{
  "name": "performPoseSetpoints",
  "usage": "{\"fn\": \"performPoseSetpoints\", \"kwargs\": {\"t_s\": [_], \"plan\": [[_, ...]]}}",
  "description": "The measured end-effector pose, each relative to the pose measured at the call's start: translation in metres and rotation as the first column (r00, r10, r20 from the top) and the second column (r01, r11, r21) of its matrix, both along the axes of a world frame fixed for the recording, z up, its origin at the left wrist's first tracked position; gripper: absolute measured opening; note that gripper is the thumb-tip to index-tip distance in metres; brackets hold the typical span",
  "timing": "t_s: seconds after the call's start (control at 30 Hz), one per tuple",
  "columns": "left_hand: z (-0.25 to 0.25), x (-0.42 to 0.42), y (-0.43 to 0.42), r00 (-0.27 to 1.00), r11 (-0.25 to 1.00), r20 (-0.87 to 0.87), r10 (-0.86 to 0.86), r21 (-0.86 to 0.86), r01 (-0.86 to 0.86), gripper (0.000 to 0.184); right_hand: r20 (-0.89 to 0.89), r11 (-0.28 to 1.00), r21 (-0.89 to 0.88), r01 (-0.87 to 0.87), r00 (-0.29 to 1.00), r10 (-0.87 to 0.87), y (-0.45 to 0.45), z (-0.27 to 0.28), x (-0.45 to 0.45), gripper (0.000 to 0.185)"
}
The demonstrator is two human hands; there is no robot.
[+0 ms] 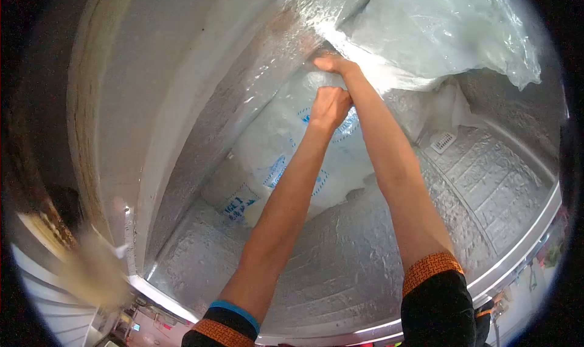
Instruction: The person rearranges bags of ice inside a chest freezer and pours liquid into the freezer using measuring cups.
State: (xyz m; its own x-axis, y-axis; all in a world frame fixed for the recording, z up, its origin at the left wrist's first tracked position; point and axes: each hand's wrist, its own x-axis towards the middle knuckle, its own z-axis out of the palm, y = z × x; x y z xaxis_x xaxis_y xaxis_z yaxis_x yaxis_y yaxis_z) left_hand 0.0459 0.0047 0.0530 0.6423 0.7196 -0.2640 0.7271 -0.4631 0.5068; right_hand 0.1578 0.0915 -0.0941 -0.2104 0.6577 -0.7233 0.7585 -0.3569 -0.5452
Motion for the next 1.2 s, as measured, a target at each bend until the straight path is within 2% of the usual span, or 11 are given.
{"fn": "performPoseSetpoints", "kwargs": {"t_s": [0.17,0.2,0.3,0.4,0.5,0.7,0.73,1.0,1.07,1.13,1.2], "plan": [[-0.006,-0.002,-0.007,1.0,0.999,-0.022,-0.002,0.047,0.003,0.026,-0.113,0.982,0.152,-0.112,0.985,0.13,0.004,-0.02,0.005,0.08],[-0.012,-0.001,-0.008,0.999,0.998,-0.045,-0.009,0.064,0.012,0.025,-0.367,0.988,0.143,-0.05,0.925,0.1,0.005,-0.062,0.013,0.08],[-0.013,-0.001,-0.013,0.999,0.992,-0.012,0.042,0.12,-0.041,0.025,-0.341,0.962,0.085,-0.261,0.899,0.274,0.012,0.006,-0.004,0.065],[-0.015,-0.001,-0.02,0.998,0.99,-0.009,0.055,0.129,-0.053,0.023,-0.192,0.988,-0.076,-0.133,0.974,0.117,0.009,0.014,-0.003,0.066],[-0.013,0.0,-0.019,0.996,0.981,0.005,0.094,0.17,-0.094,0.022,-0.23,0.966,0.048,-0.255,0.938,0.259,0.001,0.047,0.001,0.068],[-0.015,-0.005,-0.026,0.996,0.977,0.026,0.087,0.191,-0.09,0.022,-0.248,0.997,0.081,0.004,0.969,0.016,-0.003,-0.042,0.003,0.075],[-0.021,-0.004,-0.038,0.993,0.978,0.089,0.08,0.187,-0.095,0.022,-0.375,0.999,0.023,-0.033,0.926,0.039,-0.01,-0.045,0.0,0.075],[0.005,-0.014,-0.023,0.998,0.985,0.067,0.011,0.171,-0.022,0.014,-0.067,0.969,-0.071,-0.238,0.97,0.233,0.008,0.05,-0.02,0.092],[0.041,-0.034,-0.034,0.995,0.94,0.081,0.055,0.331,-0.079,0.039,-0.033,0.948,-0.161,-0.273,0.962,0.271,-0.007,0.042,-0.02,0.089],[0.04,-0.06,-0.025,0.967,0.924,0.158,0.197,0.299,-0.238,0.052,-0.006,0.987,0.154,-0.05,0.999,0.052,-0.016,-0.013,-0.022,0.065],[0.028,-0.085,-0.04,0.902,0.885,0.214,0.375,0.207,-0.417,0.065,-0.057,0.992,0.126,-0.016,0.998,0.023,-0.025,0.05,-0.022,0.061]]}}
